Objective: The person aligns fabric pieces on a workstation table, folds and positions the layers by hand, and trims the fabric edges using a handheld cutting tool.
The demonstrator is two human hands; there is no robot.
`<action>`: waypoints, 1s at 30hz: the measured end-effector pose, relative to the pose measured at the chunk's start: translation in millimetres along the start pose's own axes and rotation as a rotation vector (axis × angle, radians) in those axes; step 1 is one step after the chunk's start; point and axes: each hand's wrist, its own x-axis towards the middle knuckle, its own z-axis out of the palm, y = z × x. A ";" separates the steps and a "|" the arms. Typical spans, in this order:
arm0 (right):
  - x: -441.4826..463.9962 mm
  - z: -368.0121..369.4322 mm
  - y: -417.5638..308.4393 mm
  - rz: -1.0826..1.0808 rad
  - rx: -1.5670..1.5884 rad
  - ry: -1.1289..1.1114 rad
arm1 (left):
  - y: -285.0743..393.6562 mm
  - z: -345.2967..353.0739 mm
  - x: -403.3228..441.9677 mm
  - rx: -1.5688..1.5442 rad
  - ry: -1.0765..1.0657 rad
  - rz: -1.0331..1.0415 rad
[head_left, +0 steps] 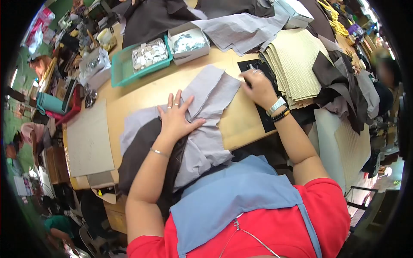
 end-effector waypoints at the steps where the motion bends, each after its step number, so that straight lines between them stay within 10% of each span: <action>1: -2.3 4.9 -9.5 -0.081 0.072 -0.038 | 2.9 -5.1 0.5 0.043 -0.012 0.007; 9: 15.1 39.1 -13.9 -0.253 0.114 -0.180 | 29.0 -6.7 69.9 0.050 0.101 0.485; 30: 21.2 26.2 -21.6 -0.271 -0.006 -0.307 | -10.8 -5.5 83.6 -0.292 -0.252 0.368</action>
